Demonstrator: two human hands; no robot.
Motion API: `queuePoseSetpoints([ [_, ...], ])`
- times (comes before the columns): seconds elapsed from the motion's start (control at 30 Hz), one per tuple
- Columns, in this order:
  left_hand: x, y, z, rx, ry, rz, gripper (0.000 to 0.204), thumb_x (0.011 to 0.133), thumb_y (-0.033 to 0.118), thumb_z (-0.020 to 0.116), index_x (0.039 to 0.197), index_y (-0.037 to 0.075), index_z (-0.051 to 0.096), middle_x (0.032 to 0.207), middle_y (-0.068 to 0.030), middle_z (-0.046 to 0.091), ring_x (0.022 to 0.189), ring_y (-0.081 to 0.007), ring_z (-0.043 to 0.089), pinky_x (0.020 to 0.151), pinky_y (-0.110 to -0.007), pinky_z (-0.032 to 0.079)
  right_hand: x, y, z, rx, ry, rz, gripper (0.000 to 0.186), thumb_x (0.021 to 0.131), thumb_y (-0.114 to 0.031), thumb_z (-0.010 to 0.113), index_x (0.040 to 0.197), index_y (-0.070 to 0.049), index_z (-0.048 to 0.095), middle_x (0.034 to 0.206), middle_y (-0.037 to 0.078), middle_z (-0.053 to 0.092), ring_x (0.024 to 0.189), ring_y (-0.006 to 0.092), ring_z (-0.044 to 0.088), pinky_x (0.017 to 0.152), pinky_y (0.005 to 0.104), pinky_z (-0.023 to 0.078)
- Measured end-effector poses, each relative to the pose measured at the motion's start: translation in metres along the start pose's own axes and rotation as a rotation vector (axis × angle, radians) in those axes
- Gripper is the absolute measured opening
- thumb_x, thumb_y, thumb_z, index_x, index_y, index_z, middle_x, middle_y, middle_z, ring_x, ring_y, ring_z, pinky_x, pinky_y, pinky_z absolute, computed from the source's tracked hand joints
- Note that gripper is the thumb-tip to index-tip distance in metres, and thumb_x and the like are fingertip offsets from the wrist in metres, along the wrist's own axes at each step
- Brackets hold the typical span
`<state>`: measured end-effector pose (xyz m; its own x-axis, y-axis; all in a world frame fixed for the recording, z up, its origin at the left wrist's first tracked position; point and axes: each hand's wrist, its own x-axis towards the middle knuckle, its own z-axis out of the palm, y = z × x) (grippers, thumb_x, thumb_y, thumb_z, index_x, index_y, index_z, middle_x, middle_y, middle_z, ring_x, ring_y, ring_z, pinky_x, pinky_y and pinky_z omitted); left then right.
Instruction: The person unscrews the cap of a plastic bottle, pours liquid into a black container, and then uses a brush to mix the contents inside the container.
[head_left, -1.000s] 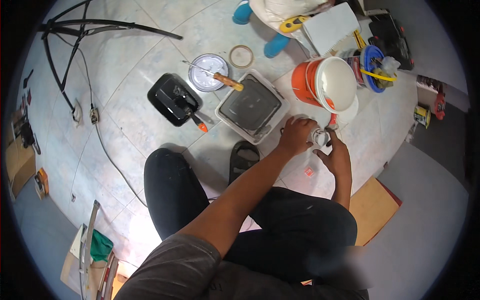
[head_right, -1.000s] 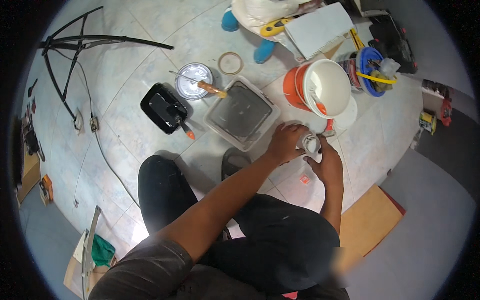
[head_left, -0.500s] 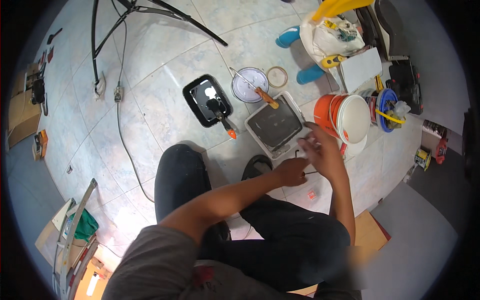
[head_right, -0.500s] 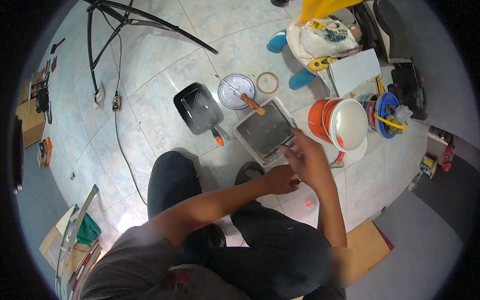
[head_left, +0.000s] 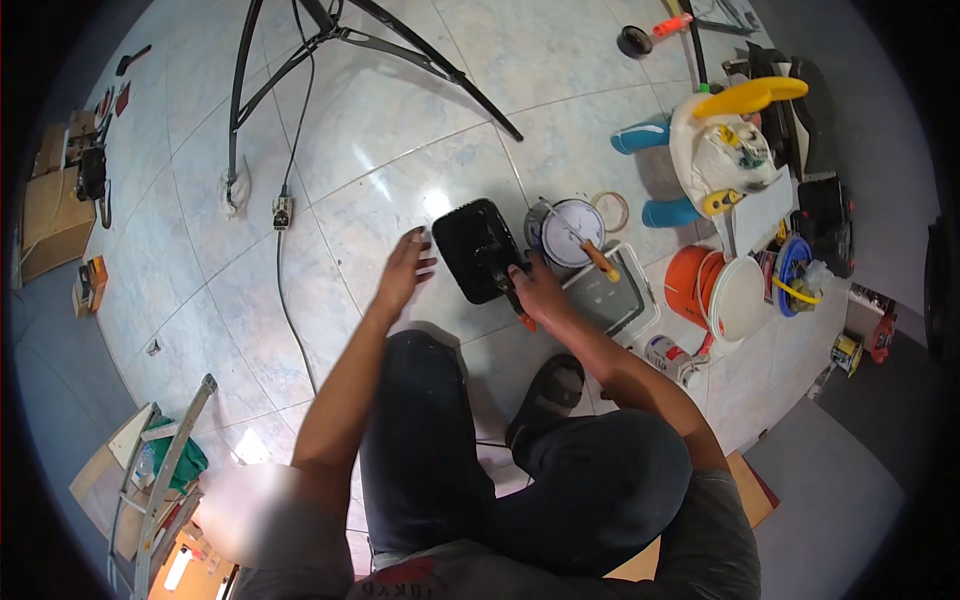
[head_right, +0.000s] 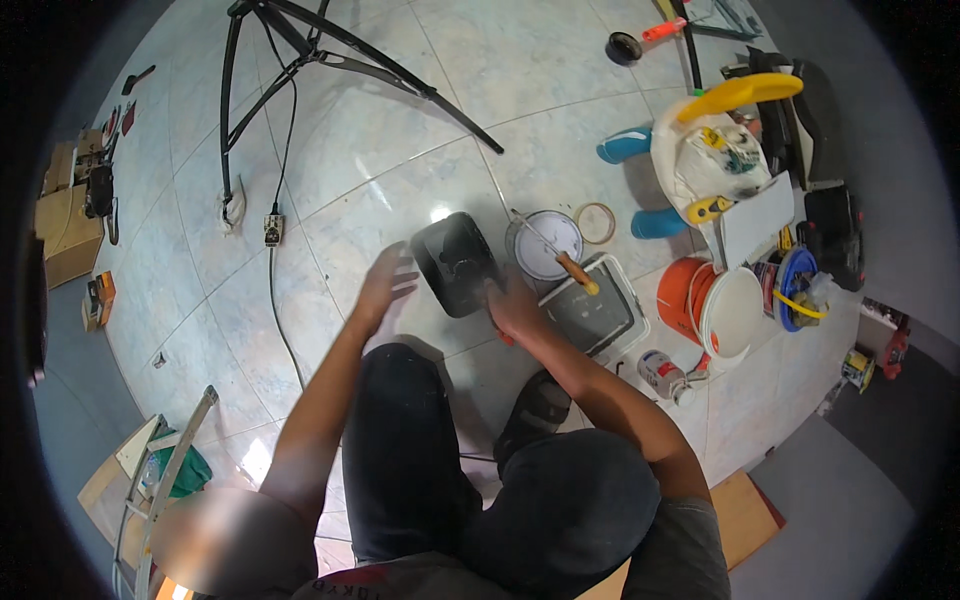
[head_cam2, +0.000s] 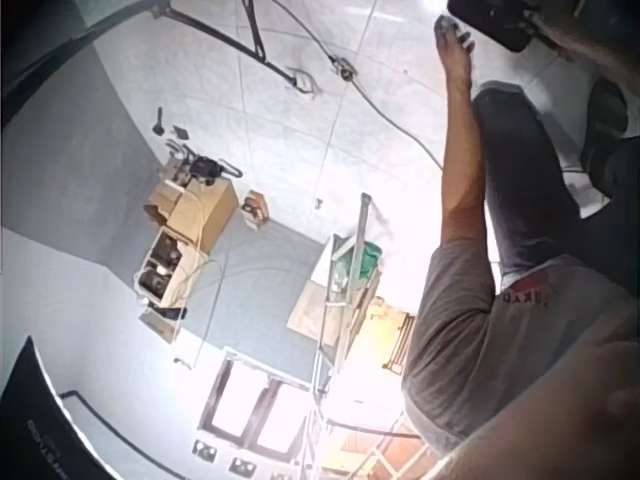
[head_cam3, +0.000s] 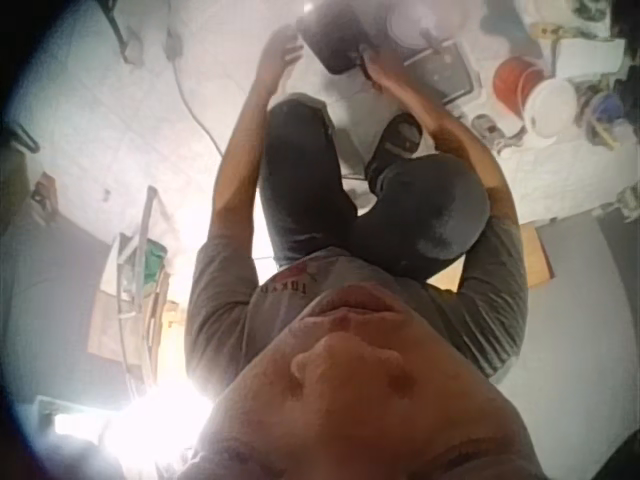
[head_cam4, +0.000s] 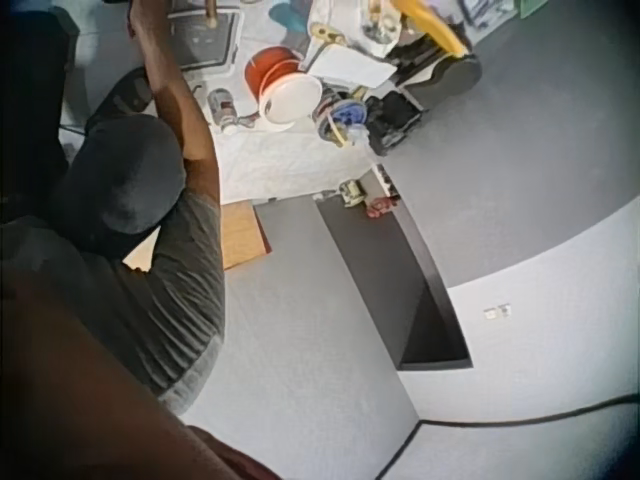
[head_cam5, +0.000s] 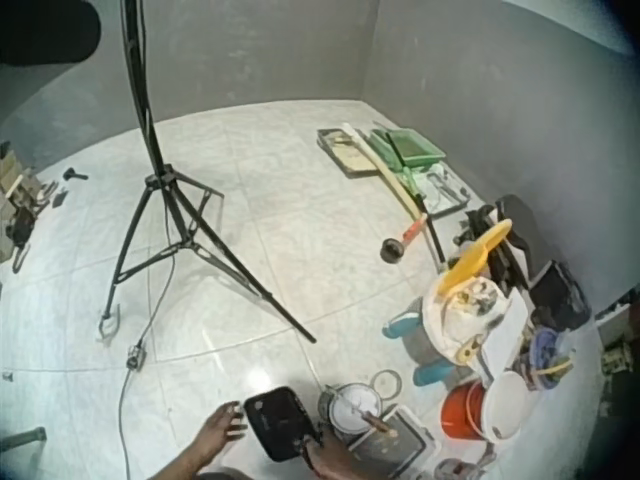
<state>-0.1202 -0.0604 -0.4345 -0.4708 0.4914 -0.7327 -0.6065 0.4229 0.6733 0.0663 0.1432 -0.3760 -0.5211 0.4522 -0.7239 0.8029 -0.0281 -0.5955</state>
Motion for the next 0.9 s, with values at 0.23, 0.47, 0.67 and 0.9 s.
queuePoseSetpoints([
  [0.23, -0.003, 0.005, 0.057, -0.109, 0.054, 0.011, 0.076, 0.115, 0.065, 0.04, 0.169, 0.012, 0.041, 0.154, -0.0161, 0.058, 0.127, -0.0307, 0.062, 0.102, -0.044, 0.057, 0.042, 0.061, 0.027, 0.042, 0.191, -0.113, 0.031, 0.112, -0.022, 0.06, 0.137, -0.004, 0.062, 0.111, 0.014, 0.072, 0.101, 0.0222, 0.072, 0.085, 0.0403, 0.057],
  [0.47, -0.022, 0.009, 0.039, -0.027, 0.079, 0.283, 0.068, 0.12, 0.056, 0.027, 0.168, 0.011, 0.044, 0.15, -0.0149, 0.061, 0.119, -0.0213, 0.063, 0.099, -0.036, 0.052, 0.004, 0.016, 0.018, 0.374, 0.005, -0.059, 0.031, 0.112, -0.025, 0.059, 0.135, -0.003, 0.061, 0.112, 0.012, 0.069, 0.106, 0.02, 0.07, 0.092, 0.0404, 0.06],
  [0.67, -0.075, 0.073, 0.064, -0.321, 0.058, 0.53, 0.068, 0.12, 0.045, 0.041, 0.171, 0.003, 0.031, 0.168, -0.0142, 0.045, 0.155, -0.0279, 0.043, 0.13, -0.041, 0.033, -0.074, -0.073, -0.037, 0.669, -0.227, 0.063, 0.034, 0.113, -0.027, 0.06, 0.141, -0.009, 0.061, 0.128, 0.006, 0.067, 0.117, 0.018, 0.068, 0.097, 0.0393, 0.062],
  [0.9, -0.124, 0.136, 0.125, -0.764, -0.329, 0.572, 0.063, 0.117, 0.049, 0.042, 0.163, 0.005, 0.046, 0.152, -0.0138, 0.063, 0.135, -0.0268, 0.065, 0.114, -0.043, 0.055, -0.164, -0.14, -0.14, 0.714, -0.282, -0.182, 0.041, 0.116, -0.031, 0.057, 0.148, -0.005, 0.057, 0.133, 0.006, 0.066, 0.128, 0.0188, 0.066, 0.108, 0.0413, 0.061],
])
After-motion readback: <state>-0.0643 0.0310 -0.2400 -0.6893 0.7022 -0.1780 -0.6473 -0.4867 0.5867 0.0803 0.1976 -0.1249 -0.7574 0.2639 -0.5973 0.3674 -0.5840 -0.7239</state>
